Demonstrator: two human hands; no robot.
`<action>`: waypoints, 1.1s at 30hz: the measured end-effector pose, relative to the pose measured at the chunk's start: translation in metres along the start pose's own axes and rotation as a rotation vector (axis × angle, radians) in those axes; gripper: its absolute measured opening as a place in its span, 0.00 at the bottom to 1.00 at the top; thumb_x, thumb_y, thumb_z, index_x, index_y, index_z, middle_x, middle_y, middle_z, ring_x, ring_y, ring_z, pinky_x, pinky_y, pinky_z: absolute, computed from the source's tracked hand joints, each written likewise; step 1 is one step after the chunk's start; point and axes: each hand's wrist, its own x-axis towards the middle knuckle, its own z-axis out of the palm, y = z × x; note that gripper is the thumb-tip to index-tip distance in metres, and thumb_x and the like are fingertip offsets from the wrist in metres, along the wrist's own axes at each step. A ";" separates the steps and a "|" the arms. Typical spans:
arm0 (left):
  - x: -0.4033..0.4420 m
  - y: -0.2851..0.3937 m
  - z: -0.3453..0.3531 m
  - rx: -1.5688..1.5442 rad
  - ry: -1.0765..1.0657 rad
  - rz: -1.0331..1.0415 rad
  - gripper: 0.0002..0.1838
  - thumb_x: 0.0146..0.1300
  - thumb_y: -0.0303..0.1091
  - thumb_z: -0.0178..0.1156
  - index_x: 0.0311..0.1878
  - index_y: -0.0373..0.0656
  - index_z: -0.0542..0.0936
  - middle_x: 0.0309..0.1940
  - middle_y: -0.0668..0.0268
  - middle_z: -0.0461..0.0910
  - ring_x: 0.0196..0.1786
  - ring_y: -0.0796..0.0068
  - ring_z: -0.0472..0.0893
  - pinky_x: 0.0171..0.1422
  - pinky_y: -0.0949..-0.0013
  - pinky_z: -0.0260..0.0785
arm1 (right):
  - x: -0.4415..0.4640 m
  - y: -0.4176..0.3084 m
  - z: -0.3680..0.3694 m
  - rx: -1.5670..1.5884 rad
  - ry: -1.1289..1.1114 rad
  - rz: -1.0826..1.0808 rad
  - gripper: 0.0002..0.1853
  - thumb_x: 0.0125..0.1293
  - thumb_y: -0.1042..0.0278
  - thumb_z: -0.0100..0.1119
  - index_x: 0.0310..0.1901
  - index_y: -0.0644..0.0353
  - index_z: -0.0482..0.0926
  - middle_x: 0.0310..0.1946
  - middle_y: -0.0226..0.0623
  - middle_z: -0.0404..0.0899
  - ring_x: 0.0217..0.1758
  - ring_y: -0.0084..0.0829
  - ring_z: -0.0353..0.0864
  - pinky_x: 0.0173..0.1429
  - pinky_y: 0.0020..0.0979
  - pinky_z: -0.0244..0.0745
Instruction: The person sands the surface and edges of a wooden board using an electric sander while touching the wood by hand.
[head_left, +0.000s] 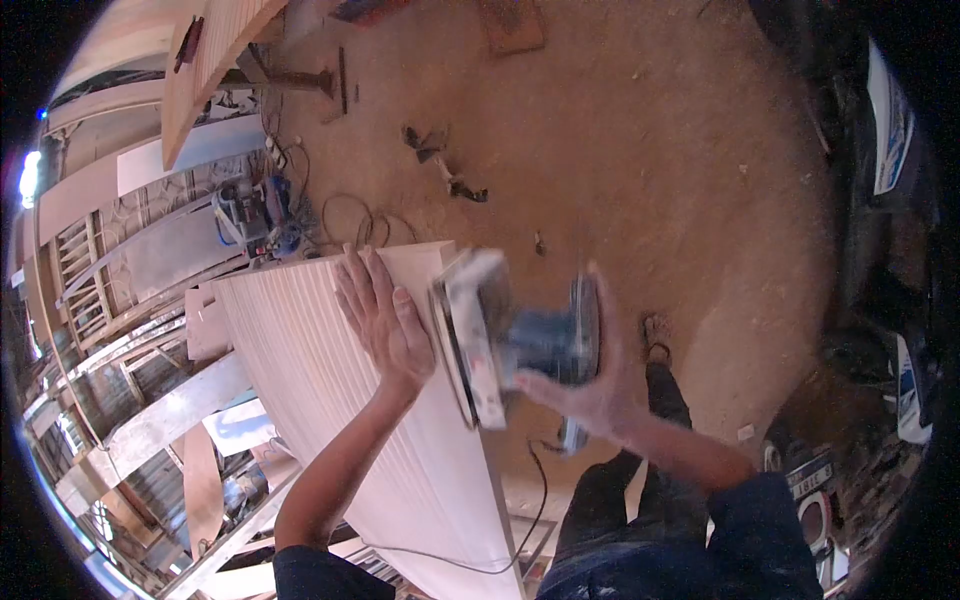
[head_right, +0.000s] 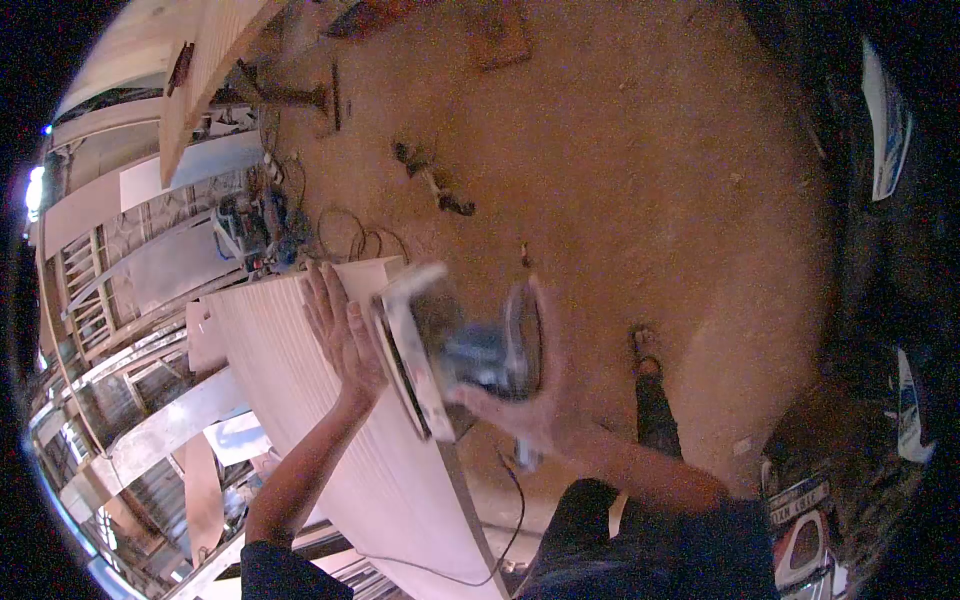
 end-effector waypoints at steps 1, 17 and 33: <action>0.000 -0.001 0.000 0.000 0.001 0.012 0.34 0.80 0.49 0.29 0.81 0.37 0.55 0.83 0.47 0.45 0.84 0.40 0.40 0.84 0.43 0.27 | -0.011 0.004 0.002 -0.027 -0.002 -0.020 0.67 0.52 0.65 0.83 0.81 0.58 0.37 0.66 0.50 0.72 0.65 0.38 0.78 0.74 0.41 0.67; -0.011 0.088 -0.061 -0.004 -0.200 0.677 0.67 0.43 0.56 0.80 0.80 0.34 0.52 0.79 0.54 0.57 0.83 0.54 0.53 0.87 0.49 0.37 | 0.027 -0.018 0.003 -0.025 0.081 -0.167 0.61 0.52 0.59 0.83 0.80 0.62 0.48 0.50 0.42 0.83 0.54 0.33 0.84 0.62 0.36 0.78; -0.268 0.061 -0.027 0.198 -0.312 0.758 0.37 0.44 0.46 0.77 0.57 0.42 0.75 0.50 0.61 0.82 0.62 0.62 0.79 0.81 0.55 0.51 | -0.226 0.117 0.040 -0.086 0.136 -0.131 0.59 0.53 0.65 0.80 0.80 0.63 0.48 0.65 0.47 0.75 0.65 0.37 0.77 0.70 0.36 0.73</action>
